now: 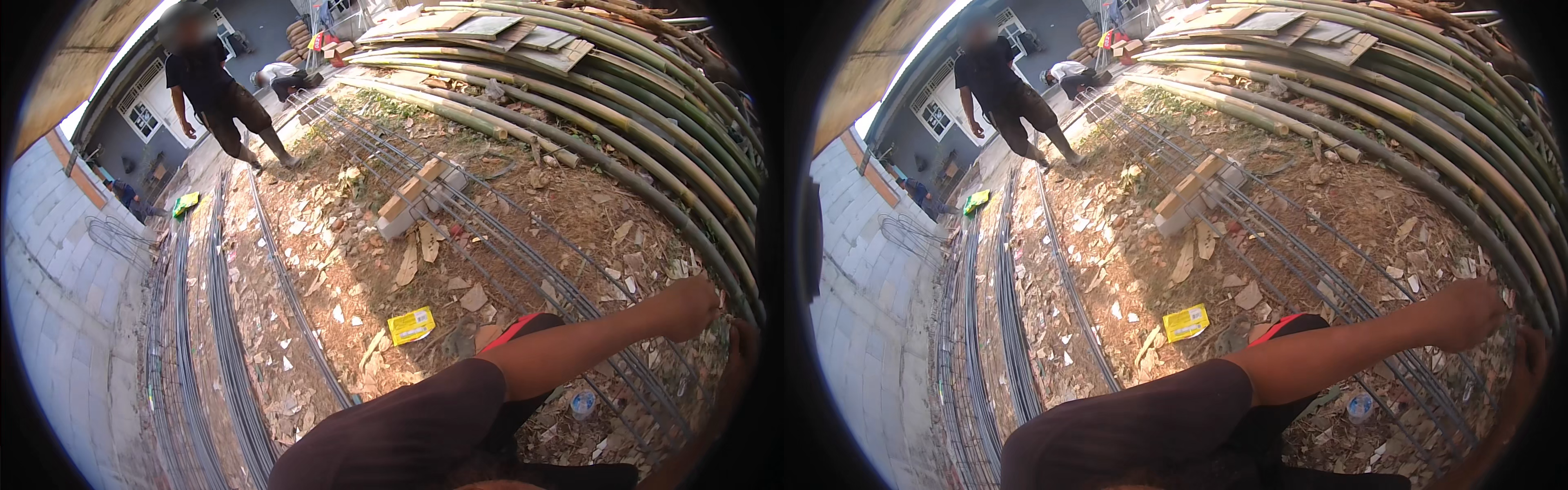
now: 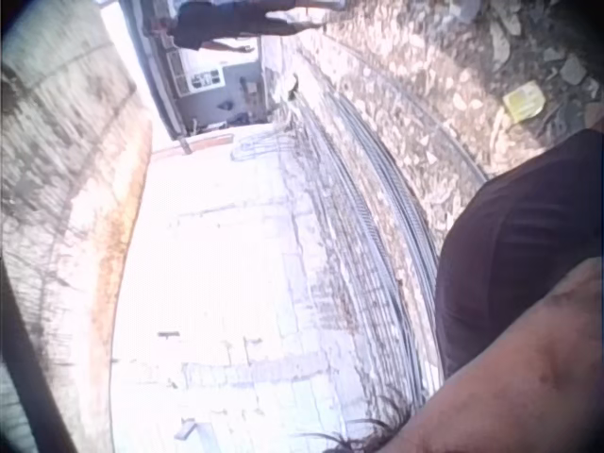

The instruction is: The person assembles a metal frame by hand and with pliers, securing wire ties at the intersections of the rebar rods.

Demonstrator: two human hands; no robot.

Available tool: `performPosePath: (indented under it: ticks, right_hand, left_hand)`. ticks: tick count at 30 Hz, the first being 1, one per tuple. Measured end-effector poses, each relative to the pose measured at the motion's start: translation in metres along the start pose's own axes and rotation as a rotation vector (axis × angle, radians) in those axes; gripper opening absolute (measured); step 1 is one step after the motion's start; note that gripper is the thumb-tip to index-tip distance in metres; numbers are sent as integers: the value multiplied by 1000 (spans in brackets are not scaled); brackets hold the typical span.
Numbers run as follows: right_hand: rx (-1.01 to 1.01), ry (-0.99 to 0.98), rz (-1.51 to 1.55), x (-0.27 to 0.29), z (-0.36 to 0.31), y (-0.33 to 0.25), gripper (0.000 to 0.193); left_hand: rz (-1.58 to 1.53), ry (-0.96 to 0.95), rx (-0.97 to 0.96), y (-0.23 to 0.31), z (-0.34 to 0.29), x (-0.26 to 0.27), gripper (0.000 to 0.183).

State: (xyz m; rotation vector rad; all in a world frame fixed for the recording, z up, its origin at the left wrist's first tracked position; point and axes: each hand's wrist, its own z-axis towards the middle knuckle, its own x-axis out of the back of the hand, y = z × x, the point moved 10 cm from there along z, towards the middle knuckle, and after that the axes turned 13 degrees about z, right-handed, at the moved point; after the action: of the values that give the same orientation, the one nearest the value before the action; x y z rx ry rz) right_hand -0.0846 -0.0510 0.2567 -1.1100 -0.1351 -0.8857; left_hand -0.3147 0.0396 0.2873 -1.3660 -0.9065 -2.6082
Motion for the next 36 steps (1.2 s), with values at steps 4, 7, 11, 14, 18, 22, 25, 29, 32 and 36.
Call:
performPosePath:
  ticks: [4, 7, 11, 14, 18, 22, 25, 29, 32, 36]
  right_hand:
    - [80, -140, -103, -38, -3, -36, 20]
    - [103, 85, 70, -8, -3, -35, 24]
    - [-230, 8, 191, -6, -1, 7, 29]
    - [-125, 173, 392, -9, -3, -9, 37]
    - [-231, 332, 580, -24, -10, 1, 37]
    - [-222, 372, 698, -22, -9, -3, 35]
    - [-148, 371, 586, -24, -9, -28, 34]
    - [-60, 301, 492, -36, -10, -57, 32]
    - [-9, 297, 388, -32, -12, -75, 32]
    - [24, 237, 357, -41, -11, -93, 33]
  left_hand:
    - [51, -85, -58, 10, -4, -3, 27]
    - [-59, 59, 4, 13, 1, 7, 26]
    - [-113, 130, -10, 7, -3, 4, 26]
    - [-151, 230, -14, 10, -4, 2, 25]
    - [-234, 243, -16, 20, -7, 5, 24]
    - [-195, 200, 7, 25, -6, -1, 25]
    - [-156, 266, -36, 26, -6, -5, 28]
    - [-164, 282, 46, 21, -6, -8, 30]
    - [-258, 190, 71, 23, -3, -6, 32]
    - [-289, 207, 70, 22, -6, 2, 28]
